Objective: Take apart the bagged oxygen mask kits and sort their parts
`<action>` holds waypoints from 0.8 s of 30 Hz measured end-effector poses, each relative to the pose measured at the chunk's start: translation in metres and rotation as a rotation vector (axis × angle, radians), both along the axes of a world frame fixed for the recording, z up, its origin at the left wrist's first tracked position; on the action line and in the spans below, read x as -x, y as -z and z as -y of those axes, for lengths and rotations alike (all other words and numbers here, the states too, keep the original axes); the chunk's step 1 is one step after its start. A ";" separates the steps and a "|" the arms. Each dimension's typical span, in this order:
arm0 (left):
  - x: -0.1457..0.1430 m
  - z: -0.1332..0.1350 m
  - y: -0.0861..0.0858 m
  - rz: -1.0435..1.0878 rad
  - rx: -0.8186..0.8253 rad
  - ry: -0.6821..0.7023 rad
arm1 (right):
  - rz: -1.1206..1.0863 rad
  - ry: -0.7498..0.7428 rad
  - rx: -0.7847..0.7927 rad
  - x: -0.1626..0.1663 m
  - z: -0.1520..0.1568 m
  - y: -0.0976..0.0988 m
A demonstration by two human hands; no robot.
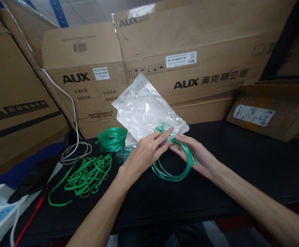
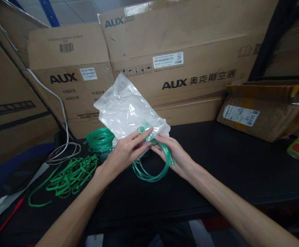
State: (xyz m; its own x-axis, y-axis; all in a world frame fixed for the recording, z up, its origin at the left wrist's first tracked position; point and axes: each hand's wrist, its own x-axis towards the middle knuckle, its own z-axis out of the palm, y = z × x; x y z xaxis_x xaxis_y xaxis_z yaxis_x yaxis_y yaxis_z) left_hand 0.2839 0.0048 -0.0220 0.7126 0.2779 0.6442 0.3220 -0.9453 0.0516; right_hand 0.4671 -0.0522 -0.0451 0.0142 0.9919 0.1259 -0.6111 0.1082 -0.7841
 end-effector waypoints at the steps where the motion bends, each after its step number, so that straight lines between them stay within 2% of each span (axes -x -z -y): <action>1: -0.001 0.000 0.000 0.018 -0.005 -0.025 | -0.008 -0.031 -0.015 0.001 0.001 0.000; 9: -0.007 0.002 0.002 0.170 -0.125 -0.188 | 0.055 -0.045 -0.050 0.012 0.005 0.000; 13: -0.008 0.004 0.004 0.190 -0.159 -0.139 | 0.109 -0.038 -0.055 0.013 0.005 0.004; 17: -0.007 0.006 0.003 0.155 -0.097 -0.040 | 0.124 0.009 -0.040 0.011 0.004 0.003; 24: -0.006 0.005 0.000 0.154 -0.103 -0.125 | 0.134 0.020 -0.041 0.012 0.005 0.002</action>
